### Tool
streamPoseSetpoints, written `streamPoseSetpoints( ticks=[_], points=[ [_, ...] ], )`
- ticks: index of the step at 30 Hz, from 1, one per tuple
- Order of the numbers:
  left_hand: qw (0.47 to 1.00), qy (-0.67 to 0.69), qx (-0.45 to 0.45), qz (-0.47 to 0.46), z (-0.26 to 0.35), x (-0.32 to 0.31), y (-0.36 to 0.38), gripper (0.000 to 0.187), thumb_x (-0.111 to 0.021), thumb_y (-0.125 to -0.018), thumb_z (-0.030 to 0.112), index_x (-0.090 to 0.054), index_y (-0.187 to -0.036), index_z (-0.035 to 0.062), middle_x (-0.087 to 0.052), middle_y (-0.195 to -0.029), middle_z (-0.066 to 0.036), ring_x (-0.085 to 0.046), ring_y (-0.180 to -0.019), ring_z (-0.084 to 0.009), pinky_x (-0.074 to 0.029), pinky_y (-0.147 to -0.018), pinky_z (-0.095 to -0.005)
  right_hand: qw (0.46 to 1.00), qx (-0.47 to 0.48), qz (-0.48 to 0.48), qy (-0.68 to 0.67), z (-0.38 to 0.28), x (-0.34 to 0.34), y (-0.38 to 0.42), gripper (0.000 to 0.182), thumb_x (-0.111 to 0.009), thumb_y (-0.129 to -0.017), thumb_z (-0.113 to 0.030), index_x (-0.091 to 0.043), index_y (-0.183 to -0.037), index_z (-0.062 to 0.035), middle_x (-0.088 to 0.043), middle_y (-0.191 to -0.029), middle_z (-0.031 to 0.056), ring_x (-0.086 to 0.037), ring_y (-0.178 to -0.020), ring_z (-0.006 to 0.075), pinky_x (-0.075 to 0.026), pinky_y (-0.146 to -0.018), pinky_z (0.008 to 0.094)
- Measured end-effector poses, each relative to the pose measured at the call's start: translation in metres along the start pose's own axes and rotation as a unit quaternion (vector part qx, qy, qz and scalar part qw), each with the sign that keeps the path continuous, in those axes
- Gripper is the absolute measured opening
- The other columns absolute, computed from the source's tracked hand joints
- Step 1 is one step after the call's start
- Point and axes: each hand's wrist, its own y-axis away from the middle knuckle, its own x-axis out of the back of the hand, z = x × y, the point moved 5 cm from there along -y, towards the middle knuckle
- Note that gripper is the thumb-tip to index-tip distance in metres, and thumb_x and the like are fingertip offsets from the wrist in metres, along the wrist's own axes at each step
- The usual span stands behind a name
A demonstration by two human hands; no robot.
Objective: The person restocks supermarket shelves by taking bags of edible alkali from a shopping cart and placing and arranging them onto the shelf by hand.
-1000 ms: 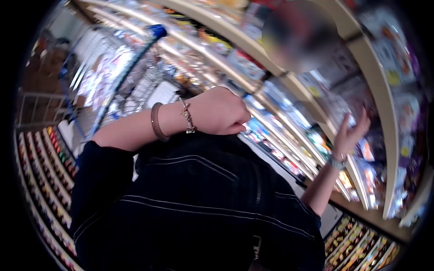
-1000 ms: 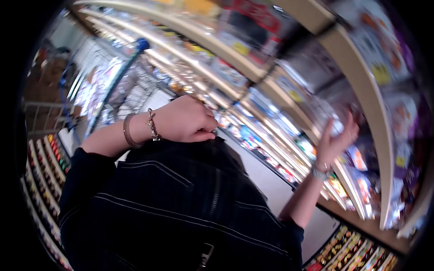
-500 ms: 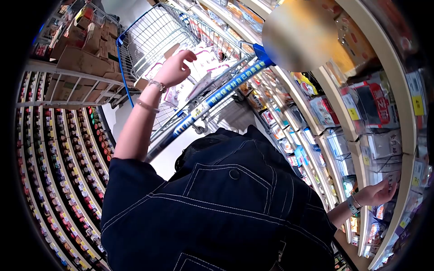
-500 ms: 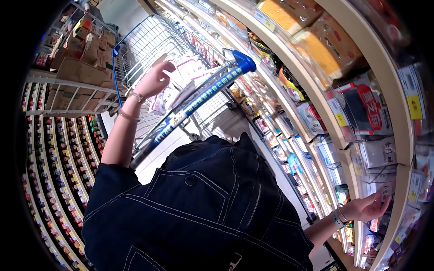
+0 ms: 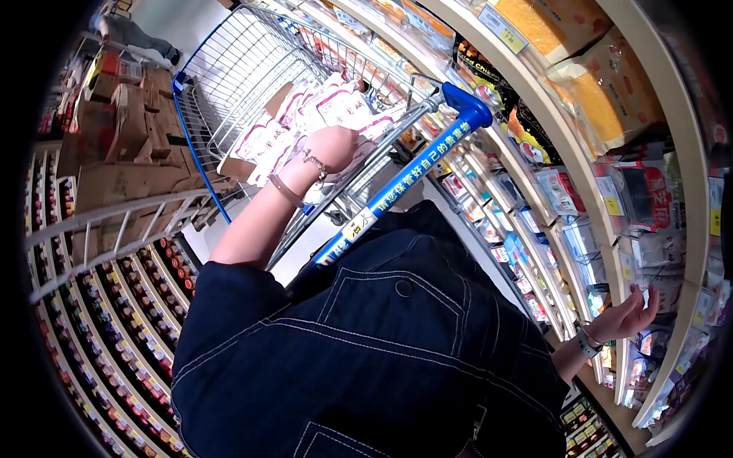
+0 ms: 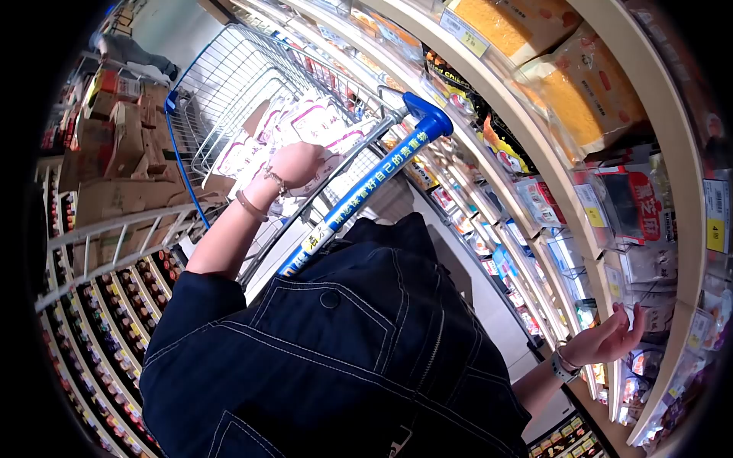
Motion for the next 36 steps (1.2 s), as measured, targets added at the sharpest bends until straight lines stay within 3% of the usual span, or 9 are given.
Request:
streamPoseSetpoints(
  ticks=[3,5,7,15,16,18,19,24,36],
  points=[
    [0.979,-0.07,-0.139,0.134,-0.01,-0.008,-0.029,0.025,-0.046,-0.075,0.018,-0.061,-0.092,0.0078,-0.061,-0.083,-0.018,-0.059,-0.08,-0.0286,-0.046,-0.075,-0.0377,0.999,-0.013,-0.031,-0.007,-0.004,-0.013,0.009,0.027,-0.045,-0.083,-0.001,-0.041,-0.109,0.0054,-0.051,-0.109,0.0147,-0.056,-0.077,0.016,-0.046,-0.07,0.025],
    [0.98,-0.03,-0.182,0.074,-0.018,-0.017,-0.056,0.022,-0.047,-0.078,0.02,-0.061,-0.087,0.0049,-0.06,-0.074,-0.016,-0.058,-0.075,-0.0282,-0.044,-0.07,-0.038,0.998,-0.011,-0.053,-0.032,-0.003,-0.022,0.013,0.029,-0.045,-0.084,-0.003,-0.04,-0.112,0.0043,-0.051,-0.108,0.0154,-0.056,-0.077,0.0162,-0.047,-0.07,0.0249],
    [0.978,0.034,-0.166,-0.117,-0.014,-0.021,-0.078,0.023,-0.047,-0.077,0.019,-0.06,-0.089,0.0039,-0.061,-0.076,-0.016,-0.058,-0.073,-0.0287,-0.043,-0.069,-0.0373,0.996,-0.021,-0.073,-0.042,-0.007,-0.031,0.015,0.03,-0.045,-0.085,-0.003,-0.039,-0.114,0.004,-0.051,-0.108,0.016,-0.056,-0.077,0.0163,-0.047,-0.07,0.0254],
    [0.976,-0.07,-0.174,-0.108,0.004,-0.054,-0.103,0.031,-0.055,-0.071,0.026,-0.058,-0.097,0.0087,-0.06,-0.076,-0.016,-0.058,-0.071,-0.0318,-0.045,-0.067,-0.0388,0.977,-0.032,-0.206,-0.043,0.027,-0.064,0.044,0.027,-0.044,-0.086,-0.003,-0.043,-0.112,0.0023,-0.053,-0.093,0.0103,-0.051,-0.079,0.014,-0.044,-0.068,0.0256],
    [0.972,0.02,-0.235,-0.009,0.004,-0.074,-0.115,0.028,-0.056,-0.069,0.027,-0.06,-0.09,0.0081,-0.06,-0.074,-0.015,-0.058,-0.071,-0.0318,-0.046,-0.069,-0.0387,0.971,-0.042,-0.234,-0.016,0.048,-0.075,0.056,0.028,-0.044,-0.086,-0.003,-0.043,-0.113,0.0022,-0.052,-0.094,0.0103,-0.05,-0.08,0.0143,-0.044,-0.069,0.0257],
    [0.992,-0.002,-0.121,-0.031,0.025,-0.032,-0.083,0.02,-0.061,-0.062,0.017,-0.064,-0.08,0.0081,-0.062,-0.08,-0.013,-0.061,-0.075,-0.0285,-0.049,-0.065,-0.0372,0.953,-0.078,-0.293,-0.014,0.083,-0.107,0.084,0.029,-0.045,-0.085,-0.004,-0.042,-0.113,0.0019,-0.051,-0.095,0.0105,-0.049,-0.082,0.0148,-0.043,-0.07,0.0259],
    [0.995,-0.003,-0.103,-0.01,0.019,-0.064,-0.102,0.022,-0.058,-0.065,0.027,-0.064,-0.073,0.0069,-0.061,-0.074,-0.014,-0.06,-0.072,-0.0305,-0.048,-0.062,-0.0388,0.942,-0.09,-0.322,-0.018,0.098,-0.122,0.099,0.029,-0.045,-0.085,-0.004,-0.042,-0.114,0.0018,-0.051,-0.096,0.0106,-0.049,-0.082,0.015,-0.042,-0.071,0.026],
    [0.999,0.001,0.013,-0.04,0.0,-0.04,-0.1,0.024,-0.058,-0.071,0.026,-0.064,-0.077,0.0034,-0.061,-0.084,-0.015,-0.06,-0.077,-0.0284,-0.048,-0.066,-0.0356,0.877,-0.126,-0.464,-0.019,0.15,-0.201,0.164,0.033,-0.046,-0.084,-0.006,-0.04,-0.116,0.0012,-0.048,-0.1,0.011,-0.046,-0.087,0.0162,-0.04,-0.074,0.0265],
    [0.993,-0.012,0.047,0.11,0.016,-0.029,-0.023,0.022,-0.052,-0.068,0.024,-0.062,-0.071,0.0046,-0.058,-0.075,-0.018,-0.057,-0.071,-0.0338,-0.046,-0.066,-0.0408,0.742,-0.26,-0.617,0.006,0.317,-0.156,0.329,0.041,-0.049,-0.083,-0.01,-0.036,-0.12,-0.0002,-0.041,-0.11,0.0121,-0.039,-0.098,0.0192,-0.034,-0.082,0.0278]
  ],
)
